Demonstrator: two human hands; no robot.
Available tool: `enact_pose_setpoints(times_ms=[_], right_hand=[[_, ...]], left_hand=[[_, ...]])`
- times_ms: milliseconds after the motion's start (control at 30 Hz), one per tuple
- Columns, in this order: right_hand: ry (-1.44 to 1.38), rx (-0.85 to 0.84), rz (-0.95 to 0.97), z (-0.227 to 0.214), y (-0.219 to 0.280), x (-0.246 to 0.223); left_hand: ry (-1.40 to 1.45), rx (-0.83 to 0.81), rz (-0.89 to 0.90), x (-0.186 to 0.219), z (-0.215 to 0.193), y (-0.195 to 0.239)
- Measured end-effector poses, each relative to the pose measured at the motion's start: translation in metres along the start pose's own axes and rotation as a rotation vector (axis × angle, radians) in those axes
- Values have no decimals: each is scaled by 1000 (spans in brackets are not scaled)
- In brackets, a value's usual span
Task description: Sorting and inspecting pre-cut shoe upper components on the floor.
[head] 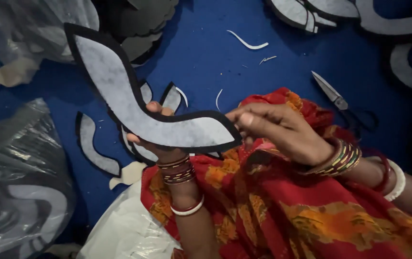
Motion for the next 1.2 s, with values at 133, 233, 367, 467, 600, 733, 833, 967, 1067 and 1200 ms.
enact_pose_setpoints(times_ms=[133,233,367,467,600,733,833,967,1067,1200], right_hand=[[246,69,56,11,-2,-15],[127,53,53,12,0,-8],[186,43,43,11,2,-1],[138,56,76,8,2,2],[47,148,298,7,5,2],[-22,111,279,3,6,6],[240,60,141,5,5,-8],[307,-5,103,7,7,-10],[290,13,119,3,8,-7],[307,29,256,7,4,-16]], left_hand=[[2,-15,-41,-1,3,-12],[176,-185,-234,-9,17,-22],[66,-242,-40,-4,19,-24],[108,-255,-27,-7,19,-19],[152,-211,-59,-5,13,-8],[74,-149,-54,-6,7,5],[-119,105,-29,-9,6,5],[-20,103,-164,-21,8,6],[-15,115,-192,-27,10,1],[-78,243,-59,-29,12,3]])
Point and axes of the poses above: each hand's wrist, its own y-axis away from the middle knuckle, its own z-axis out of the palm, x = y × z, the point moved 5 cm from there along -y, towards the middle knuckle, and after that the axes turned 10 degrees about -x, right-handed, at the moved point
